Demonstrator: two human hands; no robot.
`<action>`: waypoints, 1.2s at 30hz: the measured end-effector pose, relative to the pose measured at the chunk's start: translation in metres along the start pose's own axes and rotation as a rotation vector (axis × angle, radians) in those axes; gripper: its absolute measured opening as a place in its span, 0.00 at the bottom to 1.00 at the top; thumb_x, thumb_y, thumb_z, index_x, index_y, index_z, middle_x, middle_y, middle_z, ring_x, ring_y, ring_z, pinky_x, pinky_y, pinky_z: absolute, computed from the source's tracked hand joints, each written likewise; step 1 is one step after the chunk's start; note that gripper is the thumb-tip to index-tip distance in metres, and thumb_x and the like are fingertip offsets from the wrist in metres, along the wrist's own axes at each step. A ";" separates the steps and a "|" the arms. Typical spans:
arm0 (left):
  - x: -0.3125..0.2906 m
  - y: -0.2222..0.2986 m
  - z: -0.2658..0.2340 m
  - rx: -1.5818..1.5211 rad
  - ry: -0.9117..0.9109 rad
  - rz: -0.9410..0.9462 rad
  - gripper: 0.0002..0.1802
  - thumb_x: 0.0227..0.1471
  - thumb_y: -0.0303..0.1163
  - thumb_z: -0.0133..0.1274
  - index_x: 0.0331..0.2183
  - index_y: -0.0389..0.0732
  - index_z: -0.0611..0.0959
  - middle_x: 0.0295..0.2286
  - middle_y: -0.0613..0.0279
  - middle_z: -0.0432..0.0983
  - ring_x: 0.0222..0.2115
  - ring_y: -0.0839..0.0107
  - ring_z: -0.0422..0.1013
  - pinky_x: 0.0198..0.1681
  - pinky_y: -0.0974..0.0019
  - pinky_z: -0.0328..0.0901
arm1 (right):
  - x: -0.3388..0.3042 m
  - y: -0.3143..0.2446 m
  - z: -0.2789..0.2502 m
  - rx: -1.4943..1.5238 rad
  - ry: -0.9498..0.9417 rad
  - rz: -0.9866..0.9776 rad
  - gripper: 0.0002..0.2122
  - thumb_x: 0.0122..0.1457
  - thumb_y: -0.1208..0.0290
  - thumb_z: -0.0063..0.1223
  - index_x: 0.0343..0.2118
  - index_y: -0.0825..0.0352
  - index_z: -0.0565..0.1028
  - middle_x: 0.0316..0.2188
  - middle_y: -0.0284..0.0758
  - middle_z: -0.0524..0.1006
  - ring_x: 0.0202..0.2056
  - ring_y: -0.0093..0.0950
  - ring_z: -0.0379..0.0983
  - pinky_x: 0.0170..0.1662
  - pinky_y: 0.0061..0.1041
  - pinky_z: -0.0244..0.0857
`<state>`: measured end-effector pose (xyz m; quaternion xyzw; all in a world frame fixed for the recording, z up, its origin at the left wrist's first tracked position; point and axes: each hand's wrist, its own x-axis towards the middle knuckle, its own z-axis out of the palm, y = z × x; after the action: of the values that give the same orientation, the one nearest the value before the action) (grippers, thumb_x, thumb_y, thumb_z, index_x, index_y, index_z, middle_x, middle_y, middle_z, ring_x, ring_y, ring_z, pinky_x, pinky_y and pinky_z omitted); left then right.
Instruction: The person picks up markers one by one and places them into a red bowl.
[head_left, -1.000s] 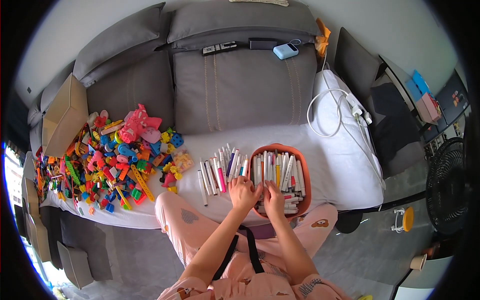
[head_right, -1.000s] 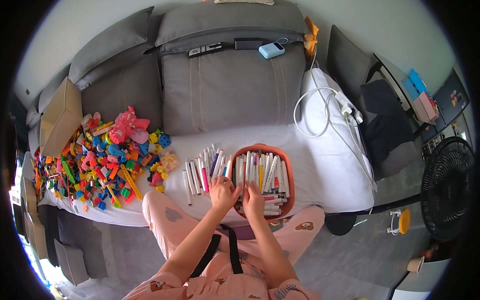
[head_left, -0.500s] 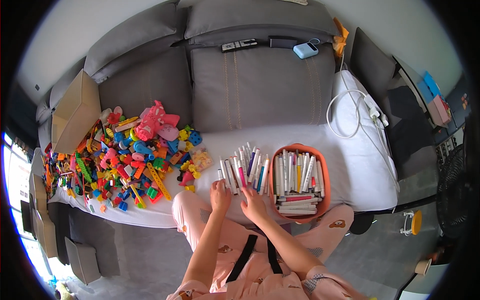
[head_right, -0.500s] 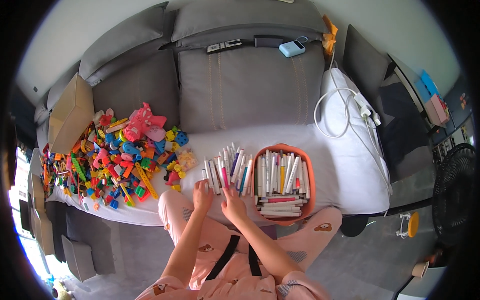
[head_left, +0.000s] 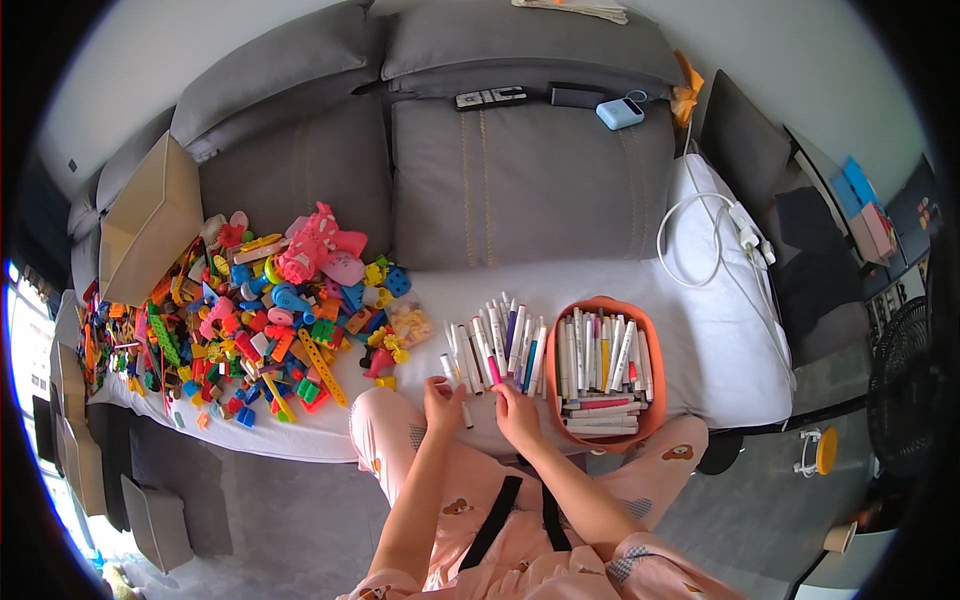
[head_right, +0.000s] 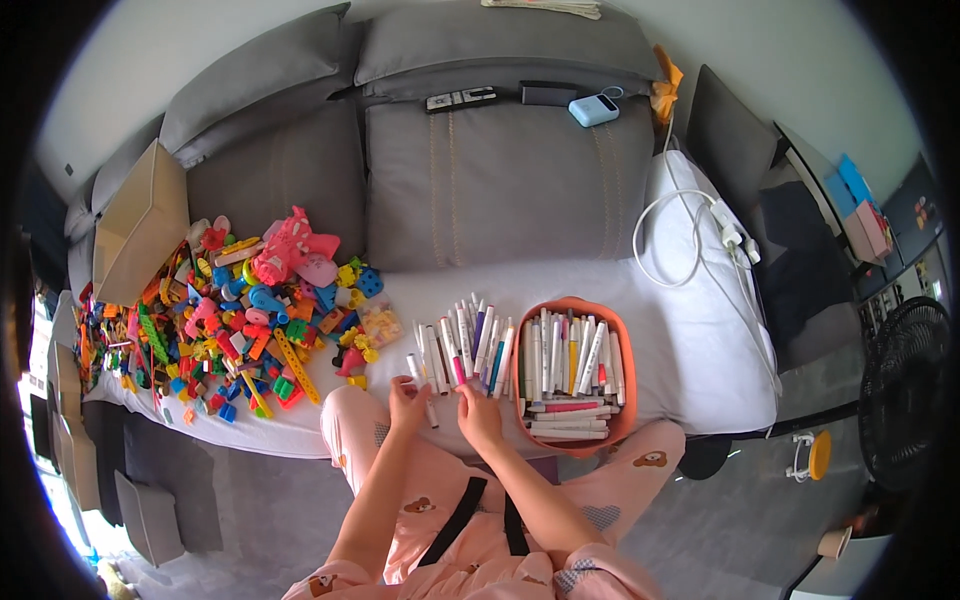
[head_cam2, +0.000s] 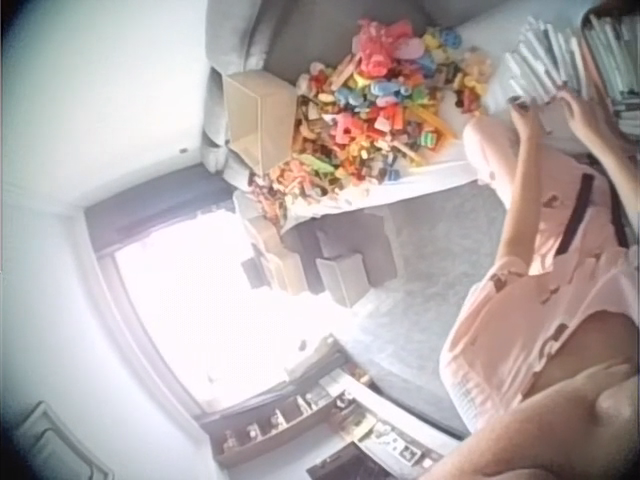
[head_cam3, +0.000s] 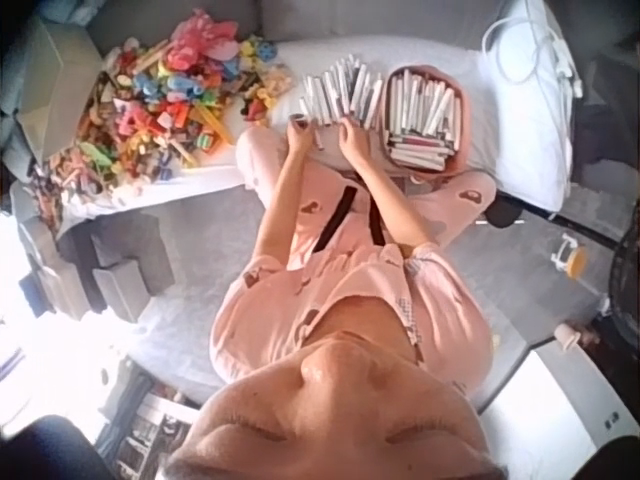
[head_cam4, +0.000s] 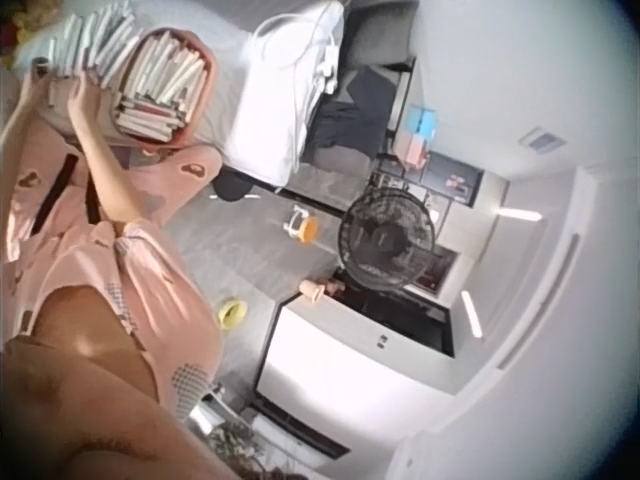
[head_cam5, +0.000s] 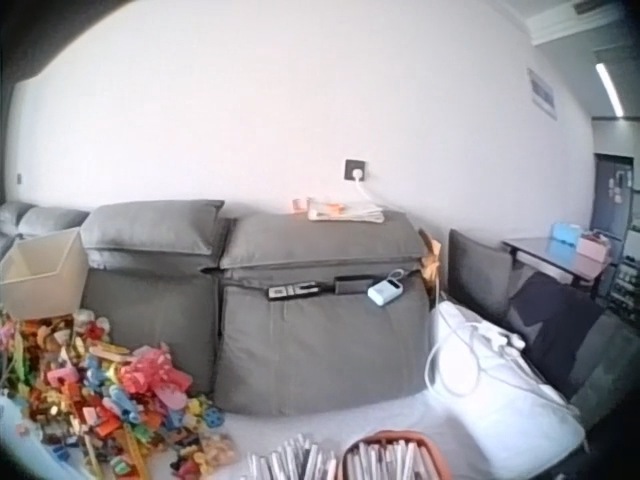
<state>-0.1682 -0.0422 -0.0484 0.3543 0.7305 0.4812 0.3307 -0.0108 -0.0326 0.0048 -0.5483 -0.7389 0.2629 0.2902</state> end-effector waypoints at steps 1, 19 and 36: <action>0.000 0.000 -0.001 0.002 -0.004 0.002 0.22 0.42 0.30 0.61 0.39 0.37 0.70 0.23 0.61 0.69 0.22 0.72 0.67 0.27 0.67 0.65 | -0.003 -0.007 -0.007 0.001 0.004 0.003 0.07 0.54 0.75 0.47 0.36 0.63 0.72 0.29 0.41 0.77 0.28 0.41 0.74 0.28 0.37 0.67; -0.058 0.148 0.178 0.026 -0.299 0.380 0.22 0.51 0.28 0.45 0.49 0.36 0.66 0.30 0.40 0.72 0.28 0.41 0.70 0.34 0.51 0.66 | 0.004 0.071 -0.155 -0.175 0.387 -0.005 0.11 0.54 0.76 0.47 0.40 0.66 0.74 0.35 0.45 0.76 0.36 0.44 0.72 0.38 0.38 0.66; 0.023 0.008 -0.008 0.594 0.017 0.358 0.18 0.40 0.20 0.49 0.37 0.41 0.81 0.45 0.52 0.69 0.43 0.49 0.65 0.49 0.56 0.62 | 0.029 -0.018 -0.015 -0.117 -0.158 -0.038 0.13 0.50 0.74 0.49 0.41 0.61 0.73 0.39 0.38 0.72 0.35 0.37 0.73 0.34 0.34 0.69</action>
<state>-0.1853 -0.0247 -0.0418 0.5537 0.7676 0.3008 0.1173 -0.0186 -0.0083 0.0320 -0.5279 -0.7837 0.2563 0.2034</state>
